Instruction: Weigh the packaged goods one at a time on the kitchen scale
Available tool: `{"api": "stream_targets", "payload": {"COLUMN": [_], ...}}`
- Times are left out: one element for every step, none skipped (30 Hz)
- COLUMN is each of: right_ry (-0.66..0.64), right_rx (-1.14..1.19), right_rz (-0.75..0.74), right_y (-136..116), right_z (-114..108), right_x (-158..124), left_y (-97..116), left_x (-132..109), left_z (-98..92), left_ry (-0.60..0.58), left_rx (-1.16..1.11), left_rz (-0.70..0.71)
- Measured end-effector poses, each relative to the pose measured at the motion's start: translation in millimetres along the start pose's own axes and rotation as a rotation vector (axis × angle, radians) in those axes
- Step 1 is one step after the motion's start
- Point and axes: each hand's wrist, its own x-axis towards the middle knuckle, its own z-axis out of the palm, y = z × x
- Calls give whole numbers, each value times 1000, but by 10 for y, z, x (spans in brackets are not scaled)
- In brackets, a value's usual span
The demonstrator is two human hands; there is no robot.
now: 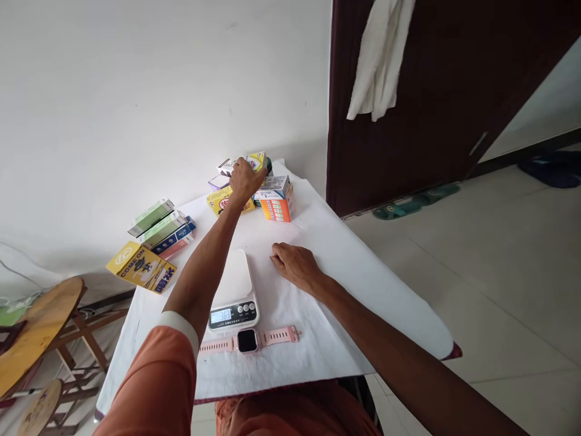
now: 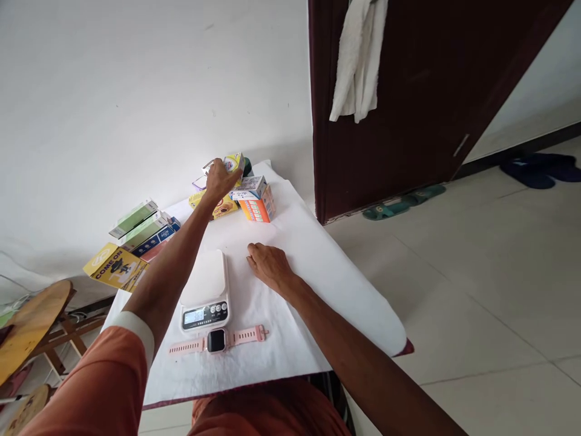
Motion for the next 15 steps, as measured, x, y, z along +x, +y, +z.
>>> {"api": "stream_targets", "payload": {"right_ry": [-3, -8, -12, -12, -9, -1, 12, 26, 40, 52, 64, 73, 80, 88, 95], "right_rx": [3, 5, 5, 5, 5, 5, 8, 14, 21, 27, 32, 36, 38, 39, 42], "right_rz": [-5, -5, -1, 7, 15, 21, 19, 9, -4, -16, -24, -28, -30, -31, -34], "right_y": [-3, -7, -9, -10, -7, 1, 12, 27, 44, 61, 78, 93, 105, 115, 122], "right_z": [-4, -3, 3, 15, 32, 55, 82, 111, 140, 168, 193, 215, 233, 248, 259], "right_x": [-2, -4, -4, -2, 1, 6, 12, 19, 24, 29, 31, 32, 31, 30, 28], "left_y": [-16, -47, -93, -154, -229, -318, -416, -523, -635, -750, -863, -974, -1079, -1178, -1268], "left_x": [-5, -28, -72, -139, -233, -355, -503, -676, -868, -1070, -1275, -1475, -1662, -1832, -1981], "left_z": [-14, -42, -83, -138, -205, -281, -366, -457, -552, -647, -741, -828, -905, -969, -1017], "left_ry": [14, 26, 37, 49, 58, 60, 52, 32, 0, -42, -84, -126, -164, -194, -217], "left_rx": [-3, -5, -2, -1, -5, -12, -23, -37, -47, -46, -41, -34, -24, -13, -1], "left_rz": [-2, 2, 8, 21, 42, 71, 105, 145, 177, 197, 201, 193, 182, 171, 164]}}
